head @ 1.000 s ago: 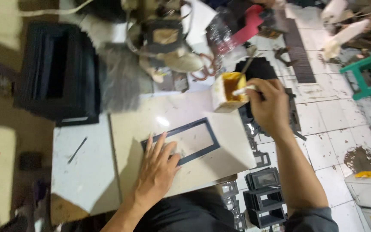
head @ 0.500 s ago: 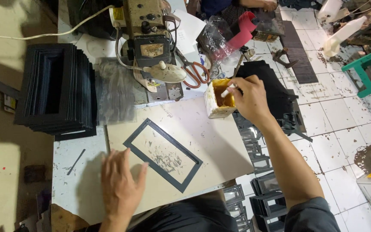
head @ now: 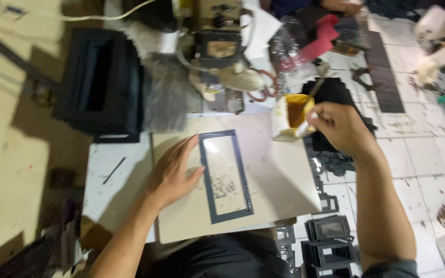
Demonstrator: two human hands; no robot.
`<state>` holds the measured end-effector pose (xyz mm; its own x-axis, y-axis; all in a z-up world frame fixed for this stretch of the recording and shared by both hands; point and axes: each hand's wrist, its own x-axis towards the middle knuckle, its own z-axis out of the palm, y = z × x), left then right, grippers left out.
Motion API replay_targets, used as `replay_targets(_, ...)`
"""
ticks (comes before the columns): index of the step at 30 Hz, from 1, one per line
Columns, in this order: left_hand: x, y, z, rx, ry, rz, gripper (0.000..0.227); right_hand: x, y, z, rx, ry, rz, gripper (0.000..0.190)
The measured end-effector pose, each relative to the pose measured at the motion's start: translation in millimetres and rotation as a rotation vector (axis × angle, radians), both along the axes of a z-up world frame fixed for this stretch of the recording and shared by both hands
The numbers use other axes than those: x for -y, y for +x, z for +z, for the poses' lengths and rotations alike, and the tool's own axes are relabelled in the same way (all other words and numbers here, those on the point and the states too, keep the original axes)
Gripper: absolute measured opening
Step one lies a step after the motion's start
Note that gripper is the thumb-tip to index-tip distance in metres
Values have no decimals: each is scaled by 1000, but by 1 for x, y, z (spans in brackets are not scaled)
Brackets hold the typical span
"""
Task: Applying glue to the edges of rectangular leather pieces using an applicator.
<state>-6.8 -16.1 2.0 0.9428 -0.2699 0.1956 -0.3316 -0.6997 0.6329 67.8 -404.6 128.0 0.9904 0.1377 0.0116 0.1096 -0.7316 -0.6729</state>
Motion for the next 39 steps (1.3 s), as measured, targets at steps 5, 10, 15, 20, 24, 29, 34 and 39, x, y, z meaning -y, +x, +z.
replay_targets(5, -6, 7, -4, 43, -38, -34, 90, -65, -36, -2, -90, 50, 212, 16)
replay_targets(10, -8, 4, 1, 111, -75, -53, 94, -144, -20, -53, 203, 215, 258, 15)
replay_targets(15, -10, 4, 2, 134, -105, -52, 97, -181, -6, -83, 175, 205, 218, 15)
replay_targets(20, -9, 5, 3, 108, -125, -49, 99, -187, 2, -94, 162, 203, 186, 15)
replay_targets(24, -9, 6, 7, 72, -127, -49, 98, -190, 3, -94, 142, 182, 182, 14)
replay_targets(29, -11, 6, 15, 49, -115, -57, 98, -191, 3, -95, 152, 168, 184, 14)
replay_targets(34, -10, 7, 12, 51, -98, -69, 97, -186, -6, -95, 228, 72, 246, 15)
replay_targets(39, -10, 5, 11, 105, -80, -58, 96, -182, -28, -88, 289, 48, 335, 19)
